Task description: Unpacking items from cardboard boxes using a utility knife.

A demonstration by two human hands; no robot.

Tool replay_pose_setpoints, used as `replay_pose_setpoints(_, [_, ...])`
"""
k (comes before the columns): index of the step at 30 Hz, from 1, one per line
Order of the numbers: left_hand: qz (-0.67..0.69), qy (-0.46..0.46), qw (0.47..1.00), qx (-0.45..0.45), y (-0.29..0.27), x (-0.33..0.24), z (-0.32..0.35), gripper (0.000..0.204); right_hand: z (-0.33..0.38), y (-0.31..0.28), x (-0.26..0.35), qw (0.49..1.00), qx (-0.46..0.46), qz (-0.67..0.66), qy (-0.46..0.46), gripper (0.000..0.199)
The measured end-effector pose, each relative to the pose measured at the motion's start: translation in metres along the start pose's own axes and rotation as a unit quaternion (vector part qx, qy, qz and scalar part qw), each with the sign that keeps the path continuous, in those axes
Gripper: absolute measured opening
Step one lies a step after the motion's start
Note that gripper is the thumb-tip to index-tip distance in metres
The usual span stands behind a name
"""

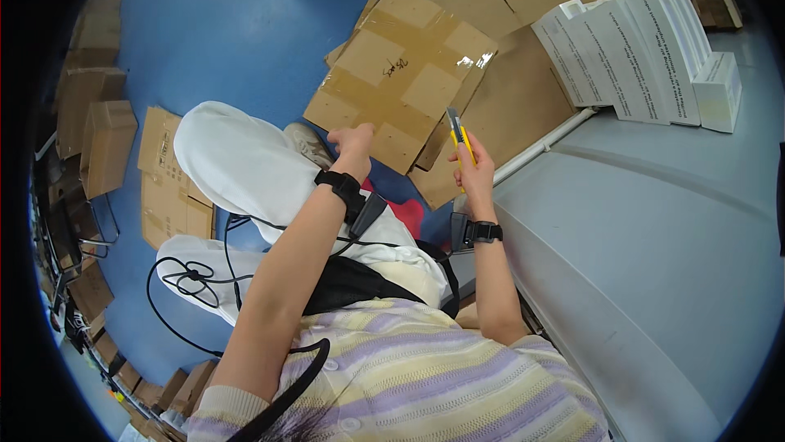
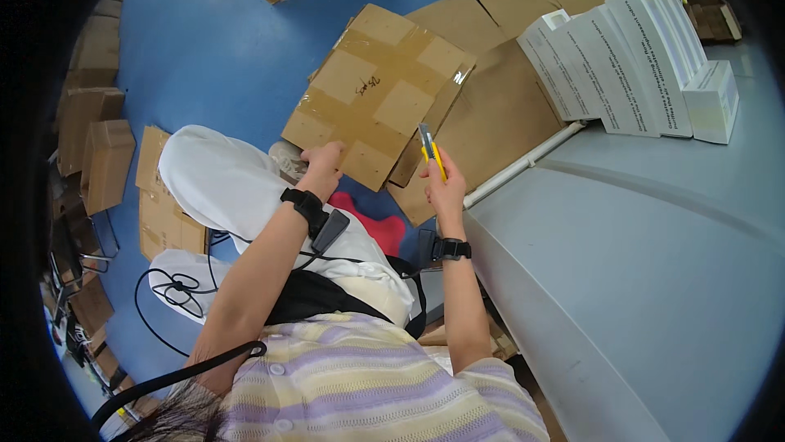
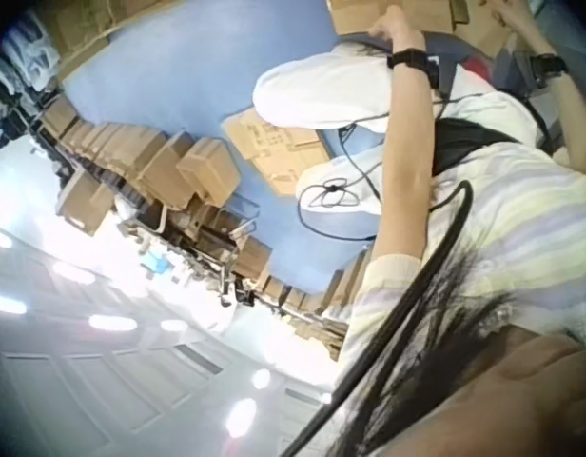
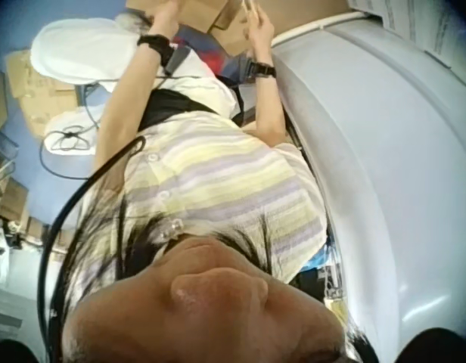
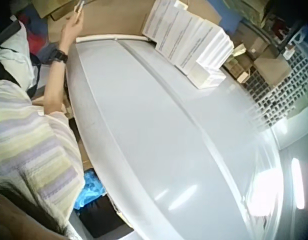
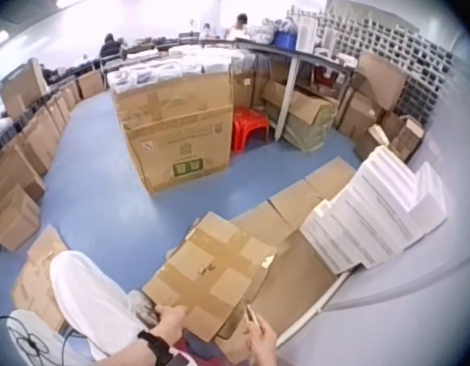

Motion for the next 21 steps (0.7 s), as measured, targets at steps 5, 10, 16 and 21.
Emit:
replay_pose_setpoints(5, [0.024,-0.009,0.999,0.024,0.0,0.004,0.003,0.074,0.002,0.007,-0.011,0.999,-0.035,-0.012,-0.017,0.04])
replay_pose_setpoints(10, [0.021,-0.019,1.0,0.003,-0.005,0.001,0.016,0.074,0.01,0.014,-0.014,1.0,-0.012,-0.002,-0.009,0.042])
replay_pose_setpoints(16, [0.05,-0.039,0.997,0.04,-0.003,-0.002,0.026,0.073,0.014,0.009,-0.02,1.0,-0.019,-0.014,0.007,0.04])
replay_pose_setpoints(21, [0.072,-0.04,0.994,0.07,0.003,0.004,0.022,0.072,0.017,0.015,-0.019,1.0,0.01,-0.016,0.014,0.039])
Point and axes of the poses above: each hand's wrist, its own z-axis away from the middle knuckle, its own y-axis out of the palm, x = y × z, the point moved 8 cm from there along -z, towards the middle knuckle, and after that the axes turned 3 degrees about y, right-handed, at the moved point
